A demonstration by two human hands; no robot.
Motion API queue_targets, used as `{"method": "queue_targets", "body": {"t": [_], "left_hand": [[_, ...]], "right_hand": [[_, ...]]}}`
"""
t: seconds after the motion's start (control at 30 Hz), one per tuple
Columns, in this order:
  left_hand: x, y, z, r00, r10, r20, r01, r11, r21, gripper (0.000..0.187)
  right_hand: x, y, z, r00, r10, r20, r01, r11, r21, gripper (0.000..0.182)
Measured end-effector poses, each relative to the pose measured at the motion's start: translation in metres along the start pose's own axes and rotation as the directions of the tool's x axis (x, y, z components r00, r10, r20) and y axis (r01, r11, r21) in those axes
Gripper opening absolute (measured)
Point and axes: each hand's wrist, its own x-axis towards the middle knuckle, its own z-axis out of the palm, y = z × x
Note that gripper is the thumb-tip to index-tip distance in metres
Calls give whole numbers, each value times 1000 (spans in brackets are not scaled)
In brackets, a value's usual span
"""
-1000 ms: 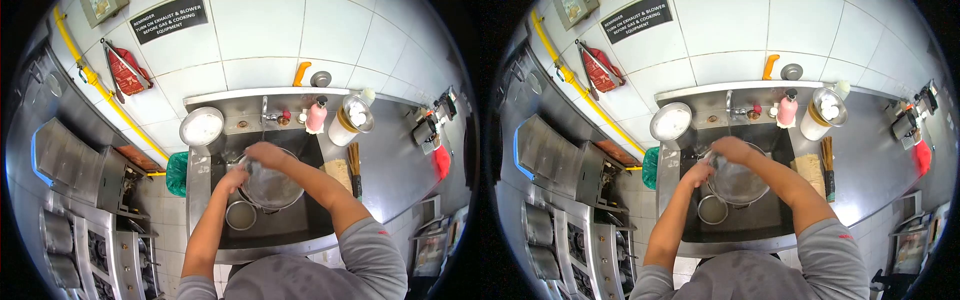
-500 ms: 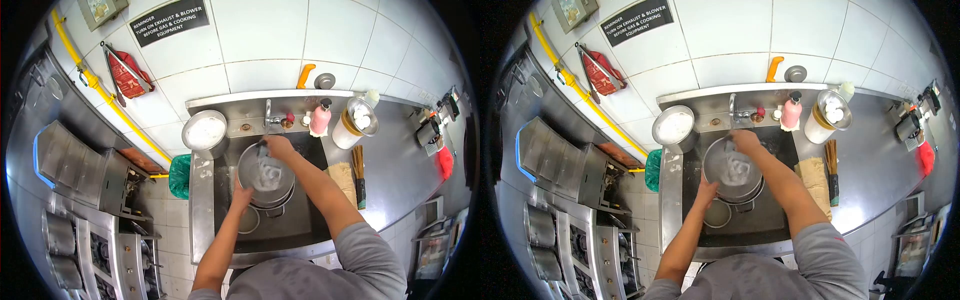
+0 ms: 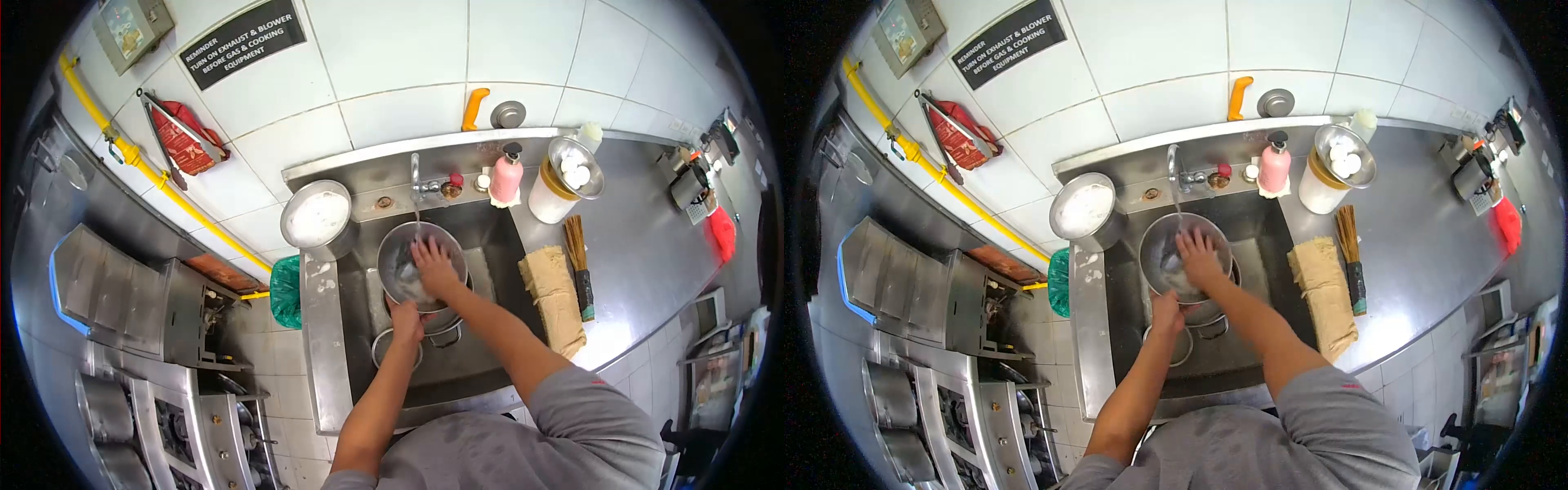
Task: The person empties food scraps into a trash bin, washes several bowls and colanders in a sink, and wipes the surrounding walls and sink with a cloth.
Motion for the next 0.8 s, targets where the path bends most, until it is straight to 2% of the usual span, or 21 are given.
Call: {"method": "queue_targets", "body": {"t": [0.03, 0.07, 0.1, 0.17, 0.2, 0.27, 0.3, 0.33, 0.37, 0.4, 0.43, 0.47, 0.5, 0.53, 0.57, 0.6, 0.63, 0.67, 0.73, 0.77, 0.8], "left_hand": [[-1, -1, 4, 996, 84, -31, -83, 996, 32, 46], [4, -7, 0, 997, 75, -26, -74, 997, 33, 46], [12, -15, -10, 999, 44, -27, -43, 999, 9, 52], [14, -11, -23, 1000, -14, -20, 14, 1000, -4, 58], [7, -10, -25, 1000, -19, -19, 19, 1000, 2, 58], [-5, -9, -25, 999, 27, 34, -26, 999, -28, 52], [-6, -13, -25, 999, 21, 43, -20, 1000, -21, 52], [-3, -17, -21, 995, -86, 58, 86, 996, 9, 47], [1, -22, -14, 979, -191, 70, 189, 981, 38, 43], [10, -29, -14, 975, -207, 84, 204, 978, 42, 43], [26, -24, -29, 966, -227, 122, 215, 971, 105, 49], [40, -12, -40, 957, -242, 163, 214, 962, 171, 55], [41, 2, -51, 940, -290, 179, 250, 944, 213, 51], [26, 11, -48, 940, -294, 173, 254, 942, 220, 51], [4, 21, -39, 968, -221, 121, 183, 947, 266, 45], [-8, 24, -30, 987, -141, 80, 110, 944, 311, 39], [-10, 13, -27, 982, -172, 81, 139, 941, 308, 29], [-9, 7, -25, 978, -180, 103, 139, 938, 317, 29], [1, -6, -14, 913, -377, 154, 342, 915, 213, 27], [9, -10, -13, 930, -350, 111, 319, 920, 228, 28], [13, -5, -15, 935, -304, 184, 263, 939, 220, 28]], "right_hand": [[-6, -15, -25, 968, 44, 247, -79, 988, 135, 72], [-11, -27, -55, 875, 51, 482, -190, 951, 244, 71], [-17, -19, -36, 870, 58, 489, -199, 950, 241, 71], [-22, 4, 20, 766, -303, 567, -105, 812, 575, 64], [-23, 11, -1, 767, -299, 568, -112, 809, 577, 64], [-19, 26, -68, 765, -117, 633, 35, 990, 140, 63], [-21, 26, -65, 766, -105, 634, 22, 990, 138, 63], [-17, 29, -57, 925, -94, 369, 42, 988, 147, 60], [-11, 32, -49, 994, -80, 70, 70, 987, 142, 58], [-22, 25, -23, 995, -63, 79, 52, 990, 131, 58], [-35, 2, 12, 993, -96, 61, 66, 925, 375, 58], [-38, -9, 28, 992, -123, 25, 84, 801, 593, 58], [-40, 5, 20, 993, -118, 20, 83, 799, 595, 58], [-49, 29, 7, 951, -294, 99, 184, 790, 584, 52], [-53, 44, -6, 872, -456, 179, 280, 763, 583, 47], [-44, 50, -16, 874, -451, 180, 274, 764, 584, 47], [-32, 57, -24, 925, -352, 146, 291, 900, 326, 45], [-24, 62, -34, 964, -253, 86, 251, 967, 33, 44], [-16, 42, -26, 987, -109, -120, 133, 967, 218, 44], [-21, 24, -22, 995, -54, -85, 84, 909, 409, 44], [-29, 9, -20, 999, -7, -45, 32, 812, 583, 44]]}}
